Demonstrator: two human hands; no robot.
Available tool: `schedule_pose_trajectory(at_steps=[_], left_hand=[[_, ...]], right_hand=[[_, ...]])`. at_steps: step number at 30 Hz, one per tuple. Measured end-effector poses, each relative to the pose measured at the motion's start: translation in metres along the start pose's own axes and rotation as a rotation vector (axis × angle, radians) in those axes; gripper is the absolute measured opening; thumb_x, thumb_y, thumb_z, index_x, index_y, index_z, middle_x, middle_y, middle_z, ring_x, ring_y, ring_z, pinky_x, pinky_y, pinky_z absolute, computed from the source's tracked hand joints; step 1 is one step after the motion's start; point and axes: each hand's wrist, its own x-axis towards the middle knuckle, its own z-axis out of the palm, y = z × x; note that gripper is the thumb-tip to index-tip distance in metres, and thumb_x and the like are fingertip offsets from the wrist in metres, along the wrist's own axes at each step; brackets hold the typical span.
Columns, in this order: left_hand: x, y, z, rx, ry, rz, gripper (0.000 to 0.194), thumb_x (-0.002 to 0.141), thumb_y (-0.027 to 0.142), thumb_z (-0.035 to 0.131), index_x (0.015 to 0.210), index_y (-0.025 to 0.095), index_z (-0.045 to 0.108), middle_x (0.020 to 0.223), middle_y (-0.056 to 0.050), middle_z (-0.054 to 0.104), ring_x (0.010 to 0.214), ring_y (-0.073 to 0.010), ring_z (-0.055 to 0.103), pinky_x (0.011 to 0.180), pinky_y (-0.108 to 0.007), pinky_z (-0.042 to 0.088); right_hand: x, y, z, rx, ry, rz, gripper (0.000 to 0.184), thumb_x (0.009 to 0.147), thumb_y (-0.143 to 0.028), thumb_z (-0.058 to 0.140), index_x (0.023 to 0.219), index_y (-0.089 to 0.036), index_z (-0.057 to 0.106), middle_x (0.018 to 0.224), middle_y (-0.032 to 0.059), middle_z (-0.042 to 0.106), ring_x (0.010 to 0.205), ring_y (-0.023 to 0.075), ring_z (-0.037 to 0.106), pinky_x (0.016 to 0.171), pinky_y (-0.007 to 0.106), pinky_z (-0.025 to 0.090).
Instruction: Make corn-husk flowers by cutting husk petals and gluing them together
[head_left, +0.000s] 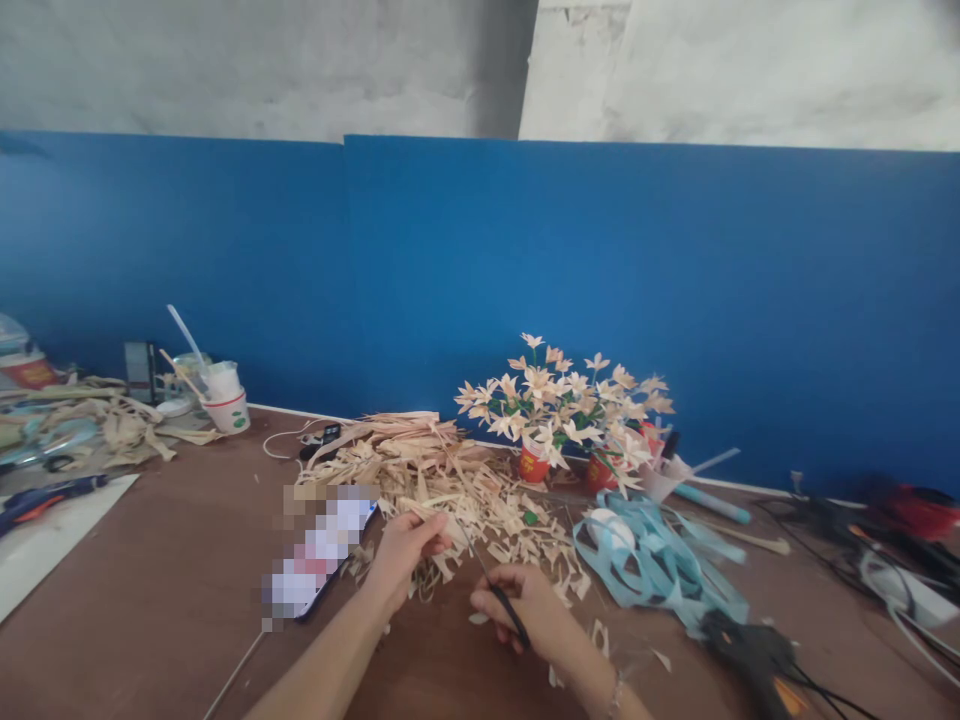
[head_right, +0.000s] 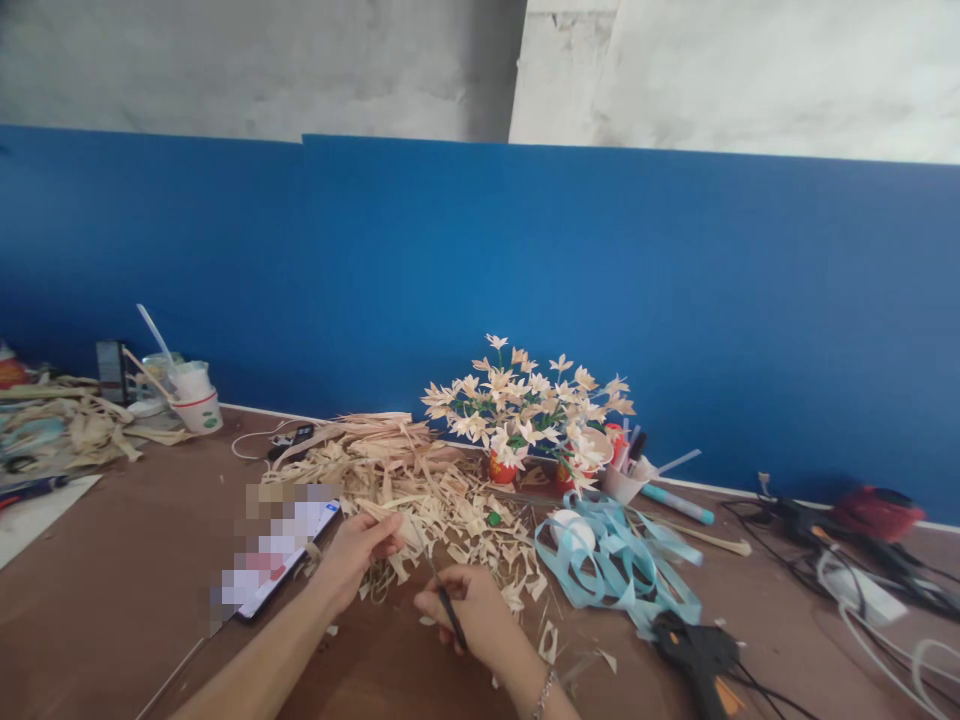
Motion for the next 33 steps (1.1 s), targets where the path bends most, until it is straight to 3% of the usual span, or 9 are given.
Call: schedule_pose_trajectory(at_steps=[17,33], left_hand=[[0.004,0.001,-0.005,0.036,-0.051,-0.032,0.032,0.056,0.038,0.076,0.058,0.012,0.058,0.052,-0.001,0.063,0.051,-0.0114,0.06,0.055,-0.021,0.047],[0.003,0.005,-0.006,0.153,-0.063,-0.009,0.031,0.056,0.038,0.075,0.054,0.013,0.058,0.047,-0.001,0.062,0.049,-0.0121,0.059,0.052,-0.021,0.046]], right_hand=[[-0.005,-0.006,-0.003,-0.053,-0.039,-0.035,0.033,0.065,-0.047,0.063,0.064,-0.014,0.061,0.036,-0.0074,0.041,0.031,0.0048,0.032,0.032,0.017,0.021],[-0.005,0.006,-0.01,-0.023,-0.114,-0.052,0.025,0.067,-0.04,0.065,0.065,-0.015,0.062,0.036,-0.0078,0.041,0.031,0.0043,0.03,0.032,0.016,0.018]])
